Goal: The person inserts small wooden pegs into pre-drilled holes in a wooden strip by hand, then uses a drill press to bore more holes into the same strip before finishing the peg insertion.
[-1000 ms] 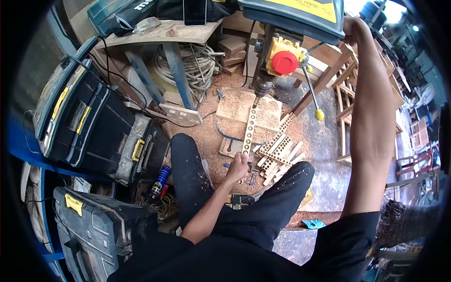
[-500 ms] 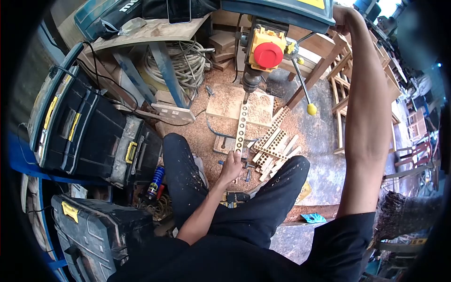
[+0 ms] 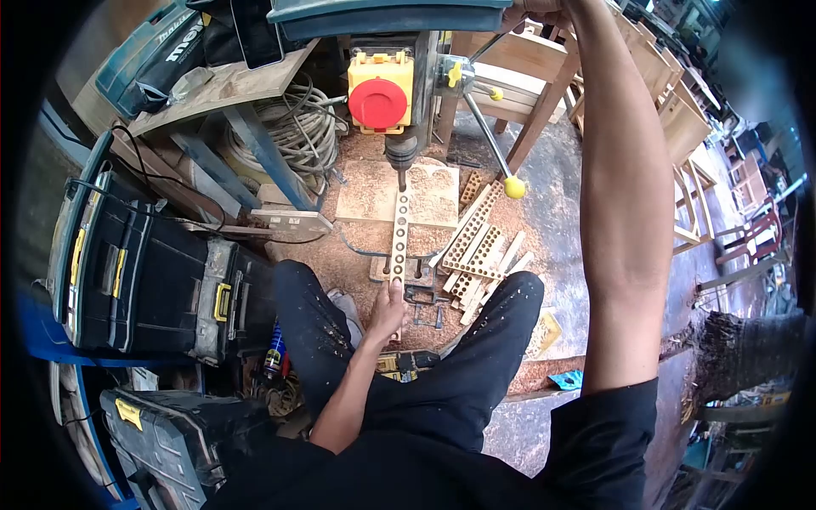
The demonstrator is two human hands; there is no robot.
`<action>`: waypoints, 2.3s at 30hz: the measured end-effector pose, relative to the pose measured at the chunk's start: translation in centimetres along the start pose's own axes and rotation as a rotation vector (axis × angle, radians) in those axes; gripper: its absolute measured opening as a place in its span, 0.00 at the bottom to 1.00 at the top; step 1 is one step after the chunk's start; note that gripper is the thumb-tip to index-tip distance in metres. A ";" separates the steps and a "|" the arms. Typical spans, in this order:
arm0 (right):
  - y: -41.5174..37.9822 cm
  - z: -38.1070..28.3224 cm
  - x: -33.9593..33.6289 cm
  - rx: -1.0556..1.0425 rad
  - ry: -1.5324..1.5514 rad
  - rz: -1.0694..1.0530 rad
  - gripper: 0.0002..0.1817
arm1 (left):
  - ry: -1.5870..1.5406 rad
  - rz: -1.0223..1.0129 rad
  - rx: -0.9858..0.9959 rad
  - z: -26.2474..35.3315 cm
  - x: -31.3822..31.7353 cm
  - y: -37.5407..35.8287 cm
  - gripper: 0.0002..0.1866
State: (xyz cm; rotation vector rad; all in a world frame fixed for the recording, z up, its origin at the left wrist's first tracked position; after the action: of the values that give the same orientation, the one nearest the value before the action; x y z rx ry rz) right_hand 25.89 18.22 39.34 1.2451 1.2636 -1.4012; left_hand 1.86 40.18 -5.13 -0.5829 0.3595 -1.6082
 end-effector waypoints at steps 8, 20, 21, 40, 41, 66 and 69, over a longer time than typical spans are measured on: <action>2.5 0.8 0.4 -0.084 0.002 -0.098 0.28 | -0.053 -0.039 -0.003 -0.2 -0.2 0.1 0.16; 0.1 0.0 0.0 -0.042 -0.059 -0.053 0.29 | -0.051 -0.017 -0.013 0.4 -1.0 -0.2 0.15; 0.5 0.2 0.0 -0.055 -0.067 -0.054 0.29 | -0.055 -0.031 -0.018 0.5 -1.1 -0.2 0.15; -0.1 -0.1 0.3 -0.041 -0.073 -0.020 0.21 | -0.035 -0.046 -0.007 0.5 -0.4 -0.3 0.14; 0.0 0.0 0.4 -0.050 -0.082 0.002 0.22 | -0.036 -0.038 -0.011 0.1 -0.6 -0.1 0.14; -8.1 -0.3 7.4 -0.156 0.013 0.848 0.14 | 0.013 0.002 -0.007 0.2 -0.1 -0.1 0.14; -9.4 -0.5 8.5 -0.130 0.034 0.883 0.11 | -0.036 -0.009 -0.029 0.4 -0.1 -0.3 0.13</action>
State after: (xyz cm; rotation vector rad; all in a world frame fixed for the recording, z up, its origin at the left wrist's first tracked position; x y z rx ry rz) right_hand 15.57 20.12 32.26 1.4736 0.6492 -0.6452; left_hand 1.89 40.33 -4.66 -0.6353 0.3545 -1.6010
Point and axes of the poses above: each hand's wrist, its own y-axis towards the middle knuckle, its own x-axis out of the palm, z = x × y, the point moved 2 cm from there along y, towards the middle knuckle, and after that the axes turned 2 degrees about -y, right-handed, at the moved point
